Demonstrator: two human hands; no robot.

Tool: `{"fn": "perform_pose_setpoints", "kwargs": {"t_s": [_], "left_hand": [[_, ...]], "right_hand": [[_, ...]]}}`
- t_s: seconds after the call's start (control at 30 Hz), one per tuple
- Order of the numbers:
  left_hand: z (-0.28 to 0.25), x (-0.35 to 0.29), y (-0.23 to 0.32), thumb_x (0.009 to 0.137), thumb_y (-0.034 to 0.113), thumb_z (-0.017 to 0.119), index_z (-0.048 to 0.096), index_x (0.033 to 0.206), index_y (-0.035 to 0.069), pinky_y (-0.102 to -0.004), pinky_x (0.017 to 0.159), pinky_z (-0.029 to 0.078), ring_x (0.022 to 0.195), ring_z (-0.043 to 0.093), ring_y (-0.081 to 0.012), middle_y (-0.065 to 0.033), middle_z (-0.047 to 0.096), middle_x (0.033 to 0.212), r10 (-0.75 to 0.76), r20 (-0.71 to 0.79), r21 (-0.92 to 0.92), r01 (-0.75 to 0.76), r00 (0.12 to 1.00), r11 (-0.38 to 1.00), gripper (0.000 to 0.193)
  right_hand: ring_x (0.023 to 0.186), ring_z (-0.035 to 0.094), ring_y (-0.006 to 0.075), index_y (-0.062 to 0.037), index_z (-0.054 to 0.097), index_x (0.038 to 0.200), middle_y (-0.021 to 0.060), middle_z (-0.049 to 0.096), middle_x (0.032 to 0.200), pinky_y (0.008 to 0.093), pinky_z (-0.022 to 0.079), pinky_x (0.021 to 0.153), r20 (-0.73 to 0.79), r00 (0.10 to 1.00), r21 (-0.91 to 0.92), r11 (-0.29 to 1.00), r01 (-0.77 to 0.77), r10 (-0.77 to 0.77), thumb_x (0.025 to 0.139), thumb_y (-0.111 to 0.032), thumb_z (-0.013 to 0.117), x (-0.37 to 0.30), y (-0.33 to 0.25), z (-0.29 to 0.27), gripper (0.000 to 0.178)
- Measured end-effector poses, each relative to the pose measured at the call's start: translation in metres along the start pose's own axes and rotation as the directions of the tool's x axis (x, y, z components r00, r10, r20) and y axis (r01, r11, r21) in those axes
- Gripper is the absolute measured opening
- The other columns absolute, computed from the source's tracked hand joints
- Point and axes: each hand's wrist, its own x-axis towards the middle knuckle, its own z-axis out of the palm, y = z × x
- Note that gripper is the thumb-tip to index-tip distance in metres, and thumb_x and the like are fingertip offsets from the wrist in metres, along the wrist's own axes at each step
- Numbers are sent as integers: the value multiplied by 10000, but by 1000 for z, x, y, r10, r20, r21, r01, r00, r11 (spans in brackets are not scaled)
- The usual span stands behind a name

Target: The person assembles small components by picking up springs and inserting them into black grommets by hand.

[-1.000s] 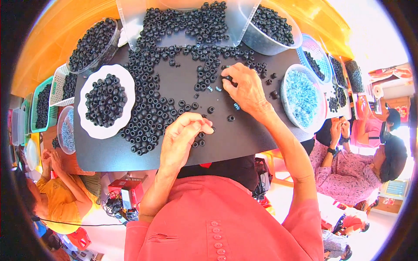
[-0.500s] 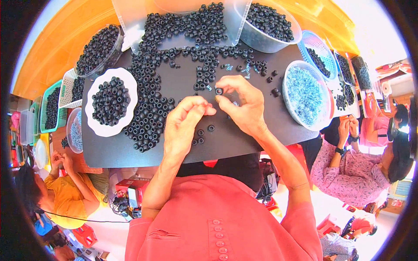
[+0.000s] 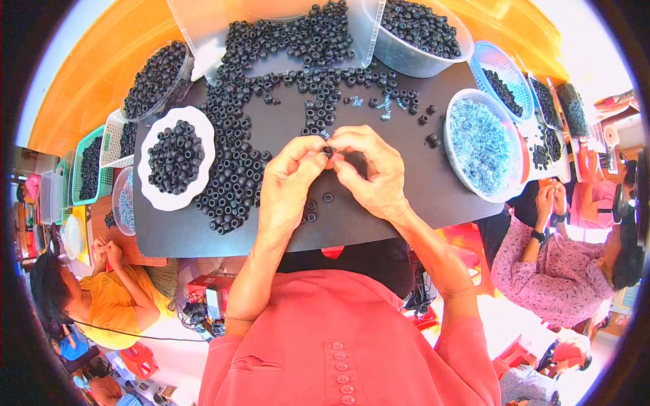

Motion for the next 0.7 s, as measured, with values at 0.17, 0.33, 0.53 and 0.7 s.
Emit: {"fn": "perform_pose_setpoints", "kwargs": {"t_s": [0.17, 0.33, 0.53, 0.7], "left_hand": [[3, -4, 1, 902, 16, 529, 578, 1079, 10, -214, 785, 455, 840, 586, -78, -28, 632, 906, 77, 5, 199, -76, 997, 977, 184], [-2, -9, -1, 881, -1, 552, 566, 1073, 7, -190, 726, 446, 815, 564, -45, 5, 621, 876, 86, -17, 309, -77, 996, 948, 192], [-6, -18, -7, 878, 3, 541, 567, 1026, 13, -208, 745, 452, 809, 585, -65, -13, 619, 850, 40, -7, 150, -39, 999, 988, 151], [-12, -27, -7, 872, 2, 514, 561, 979, 7, -262, 806, 462, 847, 607, -121, -49, 622, 892, -1, 23, 116, -2, 1000, 993, 117]], "right_hand": [[853, 605, 196, -15, 623, 971, 114, 618, 922, 292, 494, 724, -21, 998, -40, 998, -56, 55, 738, 90, 620, -1, 0, -6, 255], [748, 625, 156, -38, 633, 908, 79, 626, 888, 274, 510, 665, -4, 995, -22, 995, -95, 95, 749, 37, 656, -2, -4, -3, 177], [691, 608, 142, -31, 639, 895, 66, 626, 801, 258, 485, 620, 38, 987, -47, 987, -152, 154, 752, 37, 637, -10, -7, -8, 158], [654, 602, 130, -32, 647, 870, 67, 637, 767, 255, 478, 605, -119, 985, -352, 923, -156, 121, 757, 17, 616, 20, 13, -40, 127]]}}
